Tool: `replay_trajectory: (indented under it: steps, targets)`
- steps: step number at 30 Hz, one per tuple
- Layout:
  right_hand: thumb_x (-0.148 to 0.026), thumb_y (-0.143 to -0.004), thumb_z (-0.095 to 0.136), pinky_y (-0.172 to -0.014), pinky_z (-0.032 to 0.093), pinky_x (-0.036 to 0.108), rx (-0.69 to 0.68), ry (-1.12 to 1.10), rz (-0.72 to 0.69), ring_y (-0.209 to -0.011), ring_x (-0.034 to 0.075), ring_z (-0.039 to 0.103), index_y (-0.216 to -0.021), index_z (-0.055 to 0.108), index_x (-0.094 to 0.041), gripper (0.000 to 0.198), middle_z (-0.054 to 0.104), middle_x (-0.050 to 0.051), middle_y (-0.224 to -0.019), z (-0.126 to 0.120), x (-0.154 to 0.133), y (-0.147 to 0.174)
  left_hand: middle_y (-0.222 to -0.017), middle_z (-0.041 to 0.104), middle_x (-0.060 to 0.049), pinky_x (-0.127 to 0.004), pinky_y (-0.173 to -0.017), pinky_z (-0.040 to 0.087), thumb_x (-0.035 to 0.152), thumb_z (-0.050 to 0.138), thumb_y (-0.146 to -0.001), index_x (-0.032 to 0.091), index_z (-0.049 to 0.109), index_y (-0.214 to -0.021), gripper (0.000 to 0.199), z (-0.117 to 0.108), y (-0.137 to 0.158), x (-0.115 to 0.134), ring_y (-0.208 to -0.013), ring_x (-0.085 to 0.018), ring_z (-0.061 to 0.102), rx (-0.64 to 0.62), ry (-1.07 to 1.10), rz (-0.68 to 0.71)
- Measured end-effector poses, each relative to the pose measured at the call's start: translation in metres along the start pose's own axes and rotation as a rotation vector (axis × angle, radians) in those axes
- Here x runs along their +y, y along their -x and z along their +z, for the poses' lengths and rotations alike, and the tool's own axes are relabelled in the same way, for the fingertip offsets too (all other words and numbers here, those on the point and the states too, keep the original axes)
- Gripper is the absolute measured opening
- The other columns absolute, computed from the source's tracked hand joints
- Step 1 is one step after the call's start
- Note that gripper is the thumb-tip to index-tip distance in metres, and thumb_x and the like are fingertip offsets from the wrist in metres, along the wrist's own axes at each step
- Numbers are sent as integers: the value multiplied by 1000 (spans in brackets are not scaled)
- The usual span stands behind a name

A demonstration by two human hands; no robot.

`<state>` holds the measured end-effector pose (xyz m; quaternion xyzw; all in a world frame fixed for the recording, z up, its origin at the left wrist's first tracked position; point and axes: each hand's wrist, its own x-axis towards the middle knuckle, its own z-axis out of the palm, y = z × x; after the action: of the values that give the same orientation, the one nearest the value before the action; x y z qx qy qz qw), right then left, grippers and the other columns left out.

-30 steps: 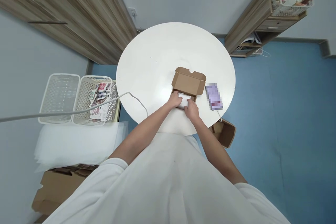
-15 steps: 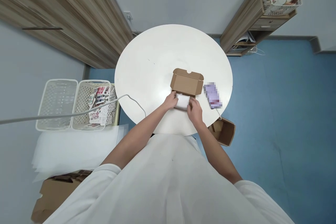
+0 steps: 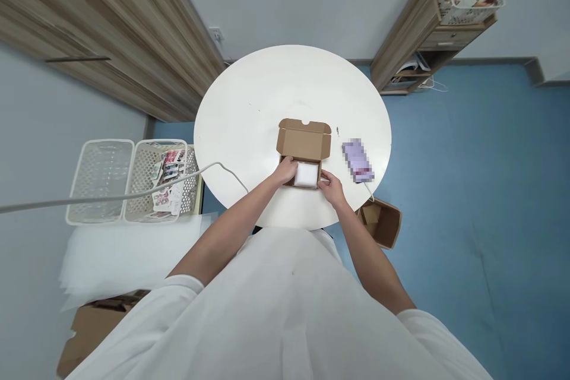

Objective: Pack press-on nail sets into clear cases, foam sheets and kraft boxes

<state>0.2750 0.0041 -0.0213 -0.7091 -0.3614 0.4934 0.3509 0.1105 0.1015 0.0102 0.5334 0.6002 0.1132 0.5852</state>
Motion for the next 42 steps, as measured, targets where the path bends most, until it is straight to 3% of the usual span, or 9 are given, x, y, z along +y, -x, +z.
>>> replay_trajectory:
  steps: [3, 7, 10, 13, 19, 26, 33, 38, 42]
  targets:
    - [-19, -71, 53, -86, 48, 37, 6, 18, -13, -86, 17, 64, -122, 50, -19, 51, 58, 9, -120, 0, 3, 1, -129, 50, -11, -33, -95, 37, 22, 46, -73, 16, 44, -122, 49, -16, 15, -9, -119, -23, 46, 40, -101, 67]
    - [-26, -71, 56, -85, 49, 36, 3, -10, -22, -90, 18, 63, -121, 49, -19, 50, 57, 10, -120, 0, 5, 0, -134, 43, -14, -33, -94, 37, 27, 49, -75, 14, 40, -127, 54, -33, 30, -25, -119, -24, 45, 233, -236, 61]
    - [-33, -68, 61, -81, 50, 35, 8, 19, 3, -86, 17, 63, -120, 46, -19, 56, 57, 10, -118, 5, 2, -5, -126, 50, -16, -33, -85, 43, 36, 55, -74, 13, 37, -128, 61, -32, 35, -36, -107, -24, 54, 206, -229, -40]
    - [-38, -63, 65, -80, 48, 36, 60, 166, 17, -86, 19, 61, -118, 45, -19, 62, 57, 9, -113, 15, -5, -9, -116, 56, -14, -31, -79, 45, 41, 64, -67, 14, 39, -125, 68, -22, 38, -45, -99, -23, 58, 198, -235, -30]
    - [-39, -60, 66, -83, 43, 37, 103, 348, -34, -99, 23, 53, -117, 43, -19, 64, 55, 10, -112, 28, -10, -8, -109, 58, -12, -31, -75, 45, 44, 63, -68, 14, 45, -116, 59, -15, 52, -59, -90, -21, 59, 241, -206, -17]
    - [-54, -67, 58, -75, 45, 30, 132, 116, -20, -83, 16, 51, -109, 52, -19, 55, 55, 8, -109, 2, -26, -35, -115, 57, -11, -31, -84, 42, 56, 47, -79, 17, 51, -113, 52, -45, 31, -43, -101, -21, 55, 346, 18, -35]
    - [-73, -76, 27, -45, 38, 23, -132, -398, 235, -47, 8, 38, -88, 59, -20, 63, 49, 0, -70, -26, -65, -87, -112, 58, -14, -30, -65, 48, 68, 23, -81, 14, 55, -107, 68, -73, -7, -26, -80, -18, 61, 228, 457, -165]
    - [-81, -70, 11, -40, 31, 24, -377, -296, 304, -40, 8, 26, -77, 56, -20, 76, 39, -3, -55, -25, -79, -99, -100, 62, -15, -31, -66, 49, 67, 19, -83, 11, 59, -102, 72, -75, -14, -21, -74, -18, 61, 136, 493, -169]
    - [-82, -69, 12, -40, 31, 24, -419, -225, 265, -40, 8, 26, -76, 57, -20, 77, 36, -3, -54, -18, -87, -99, -96, 63, -13, -31, -70, 49, 66, 18, -84, 11, 62, -101, 72, -72, -13, -14, -77, -18, 61, 104, 420, -99]
